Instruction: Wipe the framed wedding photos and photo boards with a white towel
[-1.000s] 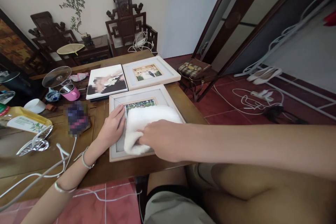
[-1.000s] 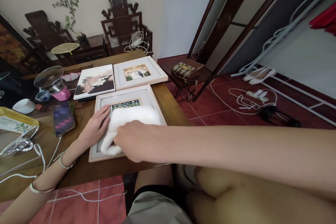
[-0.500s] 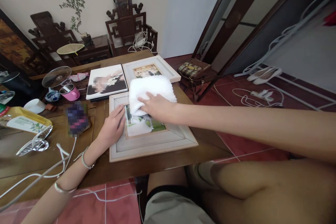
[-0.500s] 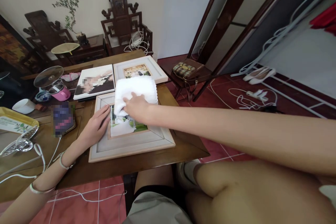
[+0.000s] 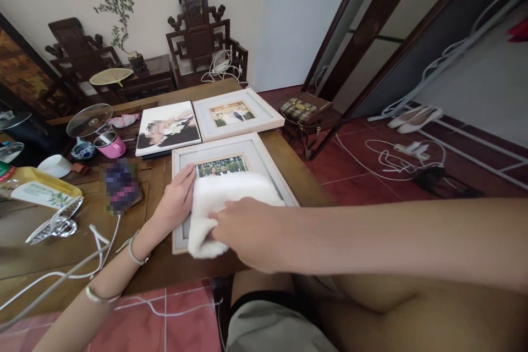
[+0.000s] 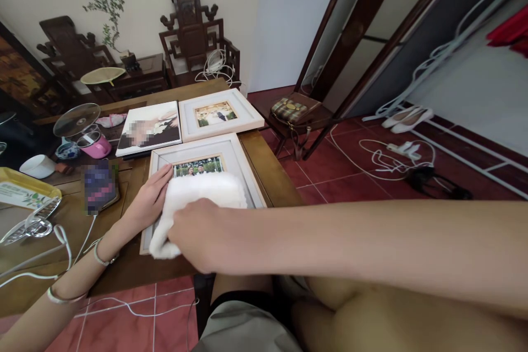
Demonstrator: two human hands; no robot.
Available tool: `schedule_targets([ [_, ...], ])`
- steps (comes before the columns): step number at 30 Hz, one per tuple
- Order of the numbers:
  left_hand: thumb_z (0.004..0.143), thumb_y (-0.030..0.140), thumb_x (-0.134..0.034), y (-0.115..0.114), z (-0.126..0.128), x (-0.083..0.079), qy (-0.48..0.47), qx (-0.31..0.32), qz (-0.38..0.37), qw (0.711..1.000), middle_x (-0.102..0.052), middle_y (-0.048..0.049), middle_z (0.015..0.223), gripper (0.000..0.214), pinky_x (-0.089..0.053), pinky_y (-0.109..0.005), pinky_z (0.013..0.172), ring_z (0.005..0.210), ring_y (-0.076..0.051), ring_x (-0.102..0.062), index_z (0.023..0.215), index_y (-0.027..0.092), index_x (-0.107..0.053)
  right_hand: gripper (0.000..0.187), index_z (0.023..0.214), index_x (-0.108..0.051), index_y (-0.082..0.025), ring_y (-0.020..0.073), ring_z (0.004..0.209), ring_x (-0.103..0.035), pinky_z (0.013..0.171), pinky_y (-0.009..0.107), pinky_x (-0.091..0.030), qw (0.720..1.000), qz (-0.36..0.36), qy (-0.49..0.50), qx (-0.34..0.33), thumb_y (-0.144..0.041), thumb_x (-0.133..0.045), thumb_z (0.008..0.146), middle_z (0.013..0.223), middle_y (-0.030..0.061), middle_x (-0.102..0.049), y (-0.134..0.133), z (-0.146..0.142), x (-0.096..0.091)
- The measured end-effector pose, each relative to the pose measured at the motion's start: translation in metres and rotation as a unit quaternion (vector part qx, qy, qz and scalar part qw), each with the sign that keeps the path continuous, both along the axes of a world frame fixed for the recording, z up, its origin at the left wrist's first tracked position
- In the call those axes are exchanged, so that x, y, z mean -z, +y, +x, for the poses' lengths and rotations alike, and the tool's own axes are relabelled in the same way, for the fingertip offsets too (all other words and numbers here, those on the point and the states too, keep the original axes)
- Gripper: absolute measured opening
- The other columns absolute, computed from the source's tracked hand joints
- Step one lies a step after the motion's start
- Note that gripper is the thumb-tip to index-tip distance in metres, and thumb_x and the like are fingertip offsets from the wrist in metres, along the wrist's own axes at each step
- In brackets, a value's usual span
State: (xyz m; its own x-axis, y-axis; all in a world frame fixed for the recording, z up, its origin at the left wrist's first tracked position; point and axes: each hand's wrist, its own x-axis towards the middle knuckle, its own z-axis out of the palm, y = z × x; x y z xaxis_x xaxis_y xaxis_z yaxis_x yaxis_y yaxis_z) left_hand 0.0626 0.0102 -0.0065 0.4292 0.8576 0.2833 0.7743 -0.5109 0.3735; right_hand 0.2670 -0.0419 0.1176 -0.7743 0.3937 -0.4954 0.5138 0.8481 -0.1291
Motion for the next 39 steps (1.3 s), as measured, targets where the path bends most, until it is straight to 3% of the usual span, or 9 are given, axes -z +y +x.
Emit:
schedule_targets([
  [4,0.1,0.024,-0.032,0.0,-0.002,-0.002,-0.004,0.005,0.003,1.0,-0.047,-0.0141,0.149,0.046,-0.033,-0.048,0.118,0.141,-0.026,-0.04,0.142,0.015,-0.047,0.052,0.127,-0.063,-0.018,0.0328,0.115,-0.058,0.076,0.036,-0.053,0.993,0.108,0.01,0.054,-0.003,-0.059,0.077,0.142,0.0155,-0.052,0.035,0.004,0.019],
  [7,0.099,0.024,-0.033,0.001,-0.005,-0.002,-0.003,0.005,0.008,1.0,-0.049,-0.0163,0.148,0.046,-0.034,-0.048,0.118,0.14,-0.027,-0.041,0.14,0.012,-0.049,0.066,0.143,-0.05,-0.019,0.0427,0.136,-0.037,0.083,0.044,-0.054,0.978,0.193,0.002,0.082,-0.001,-0.054,0.079,0.159,0.0114,-0.028,0.066,0.009,0.036],
  [12,0.099,0.025,-0.034,0.003,-0.009,0.001,-0.013,0.005,0.024,1.0,-0.051,-0.0159,0.146,0.045,-0.035,-0.048,0.117,0.139,-0.027,-0.043,0.138,0.012,-0.052,0.063,0.146,-0.047,-0.02,0.0449,0.143,-0.021,0.096,0.053,-0.048,0.965,0.248,0.025,0.08,-0.001,-0.043,0.086,0.162,0.0066,-0.019,0.091,0.008,0.05],
  [18,0.098,0.024,-0.034,-0.001,-0.016,0.001,-0.013,0.001,0.027,1.0,-0.051,-0.0172,0.145,0.045,-0.036,-0.05,0.116,0.139,-0.027,-0.044,0.137,0.011,-0.052,0.058,0.133,-0.059,-0.018,0.0466,0.138,-0.031,0.093,0.052,-0.049,0.982,0.177,-0.017,0.069,-0.004,-0.06,0.077,0.158,0.0129,-0.029,0.066,-0.011,0.028],
  [23,0.098,0.025,-0.035,-0.002,-0.016,0.001,-0.008,-0.006,0.021,1.0,-0.05,-0.0179,0.146,0.045,-0.035,-0.049,0.117,0.14,-0.028,-0.042,0.137,0.011,-0.051,0.04,0.114,-0.069,-0.016,0.0294,0.103,-0.064,0.075,0.035,-0.05,0.998,0.014,-0.047,0.037,-0.002,-0.058,0.078,0.126,0.0142,-0.064,0.026,-0.016,-0.005],
  [27,0.099,0.025,-0.034,-0.002,-0.013,-0.004,-0.01,-0.005,0.013,1.0,-0.048,-0.016,0.148,0.044,-0.033,-0.049,0.118,0.14,-0.027,-0.041,0.138,0.013,-0.051,0.028,0.102,-0.07,-0.017,0.0257,0.092,-0.065,0.066,0.033,-0.045,0.998,-0.057,-0.035,0.002,-0.007,-0.063,0.077,0.111,0.0091,-0.068,0.001,-0.01,-0.018],
  [31,0.099,0.025,-0.035,-0.003,-0.014,-0.007,-0.006,-0.003,0.015,1.0,-0.05,-0.0163,0.147,0.044,-0.034,-0.05,0.117,0.14,-0.027,-0.042,0.138,0.013,-0.051,0.041,0.114,-0.068,-0.018,0.0297,0.107,-0.061,0.075,0.034,-0.048,0.999,0.004,-0.031,0.028,-0.004,-0.063,0.076,0.128,0.0109,-0.062,0.005,-0.009,-0.013],
  [35,0.099,0.025,-0.035,-0.002,-0.017,-0.003,-0.013,-0.004,0.026,1.0,-0.052,-0.0173,0.144,0.044,-0.036,-0.049,0.117,0.139,-0.027,-0.044,0.137,0.012,-0.052,0.051,0.127,-0.064,-0.02,0.0397,0.13,-0.044,0.09,0.045,-0.05,0.983,0.153,-0.005,0.097,-0.003,-0.058,0.079,0.148,0.0148,-0.046,0.047,-0.008,0.009],
  [39,0.099,0.027,-0.035,0.001,-0.016,0.002,-0.019,-0.01,0.024,0.999,-0.051,-0.0157,0.146,0.044,-0.036,-0.05,0.116,0.139,-0.027,-0.043,0.137,0.014,-0.052,0.058,0.138,-0.056,-0.018,0.0455,0.141,-0.025,0.104,0.059,-0.038,0.965,0.243,-0.007,0.102,-0.005,-0.057,0.081,0.159,0.0125,-0.029,0.089,-0.005,0.035],
])
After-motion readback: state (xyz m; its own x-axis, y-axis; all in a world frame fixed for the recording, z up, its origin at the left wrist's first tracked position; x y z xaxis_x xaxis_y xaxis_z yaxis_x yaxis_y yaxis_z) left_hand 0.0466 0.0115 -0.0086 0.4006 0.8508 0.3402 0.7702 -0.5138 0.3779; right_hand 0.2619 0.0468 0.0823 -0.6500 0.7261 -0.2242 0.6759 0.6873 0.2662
